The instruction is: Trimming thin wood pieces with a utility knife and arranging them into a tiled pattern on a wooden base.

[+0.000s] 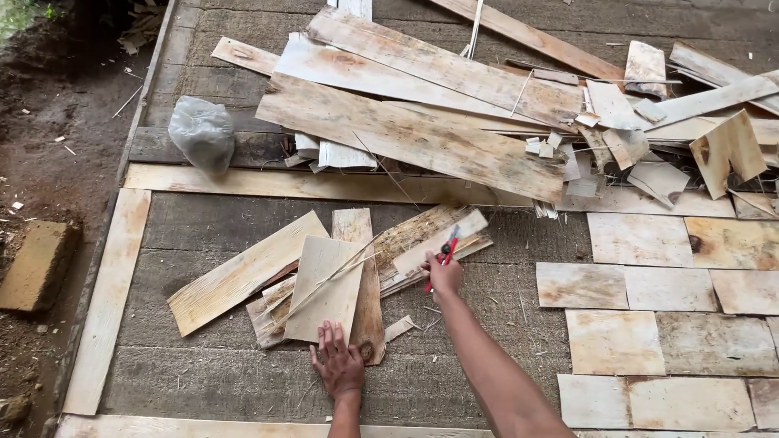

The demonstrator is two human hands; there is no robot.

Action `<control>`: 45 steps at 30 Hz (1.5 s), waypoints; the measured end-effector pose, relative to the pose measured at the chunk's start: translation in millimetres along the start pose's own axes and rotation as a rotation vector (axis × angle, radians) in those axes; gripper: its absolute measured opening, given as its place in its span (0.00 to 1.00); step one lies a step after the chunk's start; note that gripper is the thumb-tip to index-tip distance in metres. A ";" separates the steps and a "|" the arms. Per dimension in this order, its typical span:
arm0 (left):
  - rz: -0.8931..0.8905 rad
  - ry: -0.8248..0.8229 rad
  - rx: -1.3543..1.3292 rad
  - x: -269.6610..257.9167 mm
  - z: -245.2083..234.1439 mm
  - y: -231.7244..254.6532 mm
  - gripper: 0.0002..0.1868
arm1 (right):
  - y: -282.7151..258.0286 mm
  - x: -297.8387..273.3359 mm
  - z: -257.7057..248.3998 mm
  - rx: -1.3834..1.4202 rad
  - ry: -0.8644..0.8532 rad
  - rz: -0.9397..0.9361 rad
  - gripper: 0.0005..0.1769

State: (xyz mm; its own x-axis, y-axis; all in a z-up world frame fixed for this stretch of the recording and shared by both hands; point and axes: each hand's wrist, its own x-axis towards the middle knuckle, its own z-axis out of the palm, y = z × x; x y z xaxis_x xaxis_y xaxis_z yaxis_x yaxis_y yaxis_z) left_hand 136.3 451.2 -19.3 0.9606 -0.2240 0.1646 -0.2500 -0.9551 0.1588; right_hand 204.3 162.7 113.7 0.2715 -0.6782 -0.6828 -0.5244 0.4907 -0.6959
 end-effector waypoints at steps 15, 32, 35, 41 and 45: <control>-0.003 0.028 -0.003 -0.2 -0.6 0.3 0.38 | 9.1 -1.0 -2.7 -0.394 0.036 0.115 0.20; 0.000 0.039 -0.009 -2.0 -1.2 -1.1 0.39 | 3.4 -7.5 11.1 -0.143 0.112 0.188 0.17; 0.008 0.020 0.006 -4.2 -0.9 -1.2 0.39 | -5.6 -16.6 13.8 -0.054 0.086 0.222 0.18; 0.022 -0.010 0.022 -3.3 -2.2 -2.6 0.37 | -0.8 -2.9 20.0 0.022 -0.013 0.252 0.17; 0.024 0.009 0.008 -1.8 -1.8 -3.6 0.38 | 8.9 12.8 24.5 0.149 -0.071 0.265 0.16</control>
State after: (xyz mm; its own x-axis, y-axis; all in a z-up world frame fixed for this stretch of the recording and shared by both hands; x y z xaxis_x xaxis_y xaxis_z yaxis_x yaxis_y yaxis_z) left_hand 135.2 455.3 -18.4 0.9531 -0.2454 0.1773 -0.2721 -0.9511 0.1465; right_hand 222.9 171.8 93.3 0.1996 -0.4789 -0.8549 -0.4622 0.7233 -0.5131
